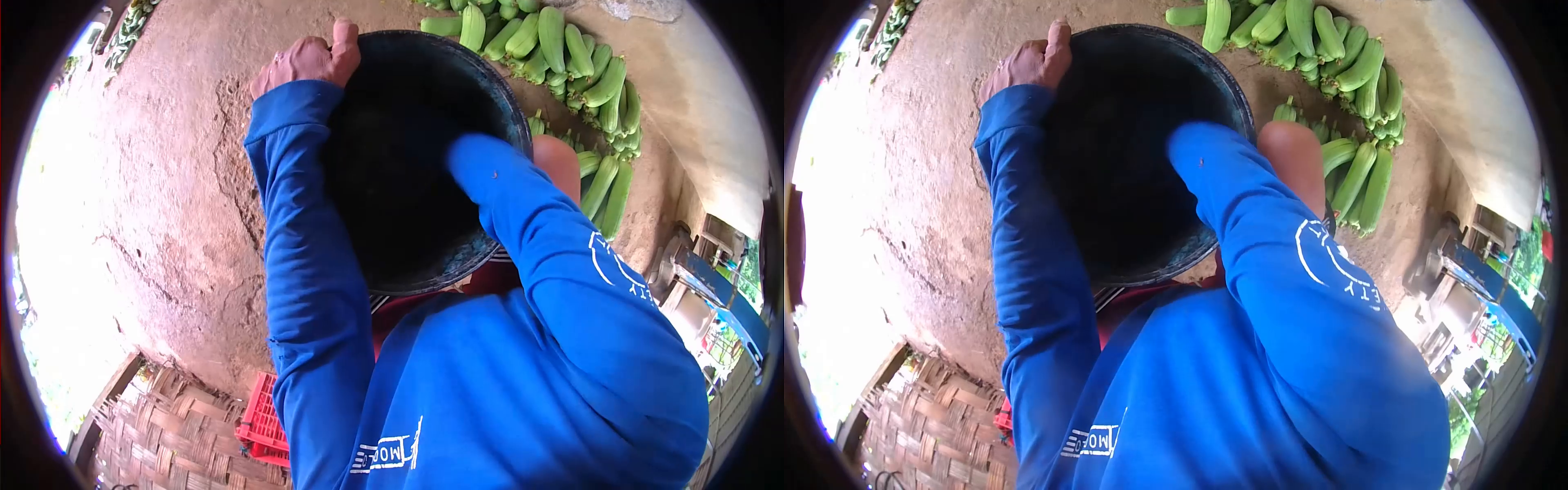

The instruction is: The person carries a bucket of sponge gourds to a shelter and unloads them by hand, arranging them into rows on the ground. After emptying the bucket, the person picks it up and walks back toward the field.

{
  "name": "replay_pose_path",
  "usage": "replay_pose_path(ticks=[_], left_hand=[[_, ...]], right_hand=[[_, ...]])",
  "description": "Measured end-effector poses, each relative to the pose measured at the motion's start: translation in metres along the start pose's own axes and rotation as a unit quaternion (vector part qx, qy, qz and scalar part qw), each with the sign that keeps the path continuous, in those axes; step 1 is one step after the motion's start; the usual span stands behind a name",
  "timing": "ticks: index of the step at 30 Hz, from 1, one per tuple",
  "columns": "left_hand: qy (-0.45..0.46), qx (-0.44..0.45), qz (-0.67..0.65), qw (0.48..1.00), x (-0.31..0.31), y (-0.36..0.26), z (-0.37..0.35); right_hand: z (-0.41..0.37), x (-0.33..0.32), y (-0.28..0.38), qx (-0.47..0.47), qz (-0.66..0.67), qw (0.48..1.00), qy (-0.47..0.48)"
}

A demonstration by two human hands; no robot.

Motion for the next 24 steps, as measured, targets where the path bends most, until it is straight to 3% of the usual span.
replay_pose_path(ticks=[4, 9, 14, 24], left_hand=[[-0.051, 0.013, -0.018, 0.998, -0.003, -0.004, 0.001], [-0.002, -0.012, -0.003, 1.000, 0.000, -0.001, 0.001], [-0.033, 0.000, -0.017, 0.999, -0.004, -0.003, 0.000], [-0.030, -0.004, -0.027, 0.999, -0.003, -0.001, -0.001]], right_hand=[[0.000, 0.010, -0.007, 0.005, 0.014, 1.000, 0.013], [0.000, 0.013, -0.006, 0.004, 0.020, 1.000, 0.016], [0.000, 0.024, -0.003, -0.004, 0.020, 1.000, 0.023], [0.020, 0.039, 0.052, -0.092, 0.061, 0.993, -0.045]])
Point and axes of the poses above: each hand's wrist, its own z-axis towards the middle knuckle, its own x-axis out of the palm, y = z × x, the point moved 9 cm from there along z, towards the middle knuckle, and after that the axes turned 5 degrees about z, right-handed, at the moved point
